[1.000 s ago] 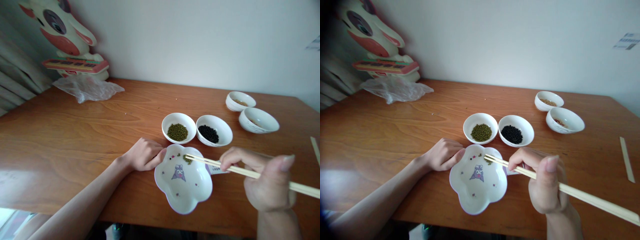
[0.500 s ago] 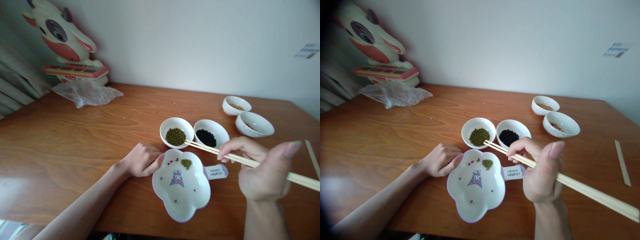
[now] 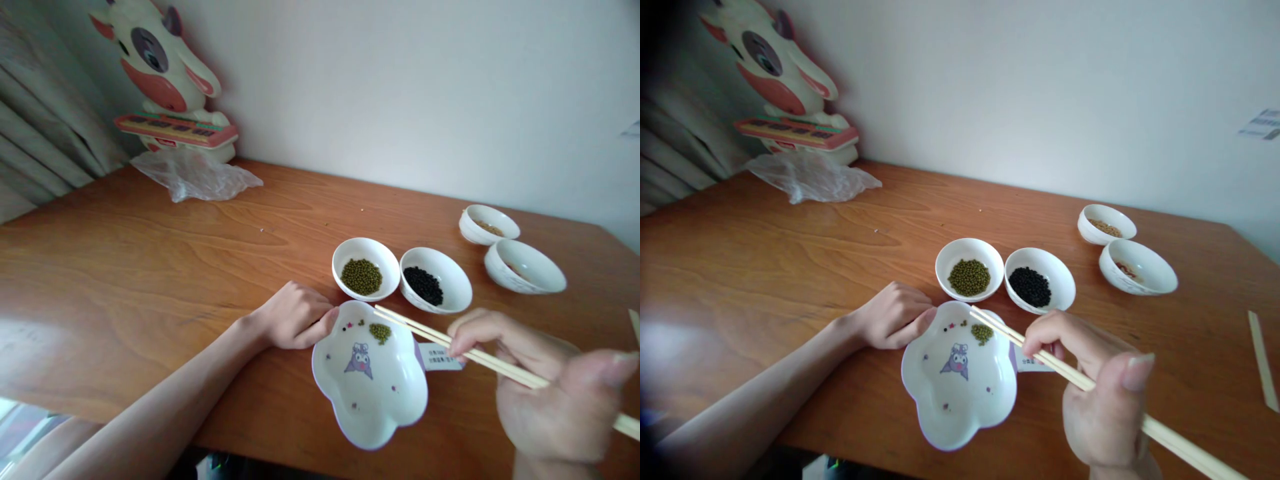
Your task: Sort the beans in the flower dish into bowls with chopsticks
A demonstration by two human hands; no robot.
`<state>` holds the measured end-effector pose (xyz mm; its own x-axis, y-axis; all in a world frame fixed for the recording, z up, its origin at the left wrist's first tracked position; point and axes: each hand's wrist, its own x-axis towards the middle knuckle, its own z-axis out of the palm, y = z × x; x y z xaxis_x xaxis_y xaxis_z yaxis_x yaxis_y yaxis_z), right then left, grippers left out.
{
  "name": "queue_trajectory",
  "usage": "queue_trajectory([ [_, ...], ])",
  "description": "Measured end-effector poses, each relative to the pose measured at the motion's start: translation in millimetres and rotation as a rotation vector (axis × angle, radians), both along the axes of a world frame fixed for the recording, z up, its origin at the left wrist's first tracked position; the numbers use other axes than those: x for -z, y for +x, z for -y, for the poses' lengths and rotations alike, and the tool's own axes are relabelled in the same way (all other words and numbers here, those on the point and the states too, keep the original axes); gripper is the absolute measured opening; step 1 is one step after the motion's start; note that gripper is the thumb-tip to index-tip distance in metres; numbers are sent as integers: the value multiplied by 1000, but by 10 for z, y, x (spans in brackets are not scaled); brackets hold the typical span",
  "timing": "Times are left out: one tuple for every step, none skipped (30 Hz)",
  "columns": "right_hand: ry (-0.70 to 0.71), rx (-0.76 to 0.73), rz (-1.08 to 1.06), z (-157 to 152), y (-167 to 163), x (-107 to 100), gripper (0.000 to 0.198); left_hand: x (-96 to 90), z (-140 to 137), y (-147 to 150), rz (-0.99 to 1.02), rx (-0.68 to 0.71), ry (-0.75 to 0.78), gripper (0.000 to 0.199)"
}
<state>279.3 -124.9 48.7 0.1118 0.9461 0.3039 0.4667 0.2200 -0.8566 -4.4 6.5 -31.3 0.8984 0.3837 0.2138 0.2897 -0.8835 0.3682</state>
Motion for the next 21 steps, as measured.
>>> queue_trajectory([
  [-34, -65, 27, 12, 4, 16, 90, 5, -1, 0, -3, -2, 5, 44],
  [-79, -119, 51, 19, 9, 40, 92, 10, -1, 0, -3, -4, 10, 44],
  [-128, -149, 65, 20, 13, 70, 93, 13, -2, 0, 1, -5, 15, 45],
  [-176, -164, 68, 17, 15, 104, 93, 15, -2, 0, 7, -5, 19, 45],
  [-216, -169, 62, 13, 15, 141, 94, 15, -2, 1, 12, -4, 21, 45],
  [-245, -178, 57, 7, 12, 176, 94, 14, -2, 1, 16, -2, 23, 45],
  [-261, -187, 51, 1, 8, 208, 94, 12, -1, 0, 20, 0, 24, 46],
  [-265, -196, 44, -3, 2, 233, 94, 9, 0, 0, 21, 2, 23, 46],
  [-263, -205, 35, -7, -7, 252, 93, 6, 1, 0, 23, 5, 20, 46],
  [-257, -203, 27, -9, -17, 263, 91, 2, 3, 0, 27, 5, 15, 46],
  [-249, -195, 21, -12, -28, 266, 90, -2, 4, 0, 34, 5, 10, 46],
  [-242, -187, 16, -14, -40, 263, 88, -5, 5, 1, 41, 3, 4, 46],
  [-235, -184, 16, -16, -52, 256, 88, -8, 6, 2, 46, 2, -1, 46],
  [-228, -185, 19, -19, -61, 247, 87, -11, 7, 3, 49, 2, -4, 46],
  [-223, -185, 24, -22, -68, 240, 86, -13, 7, 4, 48, 2, -5, 47],
  [-219, -184, 31, -26, -71, 235, 85, -15, 6, 4, 45, 4, -5, 47],
  [-215, -183, 39, -30, -70, 234, 85, -16, 6, 4, 42, 6, -3, 47],
  [-210, -184, 50, -34, -66, 237, 84, -17, 5, 4, 39, 6, -1, 47],
  [-200, -183, 63, -37, -60, 242, 84, -17, 4, 3, 38, 7, 2, 48],
  [-189, -185, 79, -39, -54, 249, 84, -18, 4, 3, 37, 8, 3, 48],
  [-177, -186, 95, -40, -49, 254, 85, -18, 4, 3, 36, 7, 4, 48],
])
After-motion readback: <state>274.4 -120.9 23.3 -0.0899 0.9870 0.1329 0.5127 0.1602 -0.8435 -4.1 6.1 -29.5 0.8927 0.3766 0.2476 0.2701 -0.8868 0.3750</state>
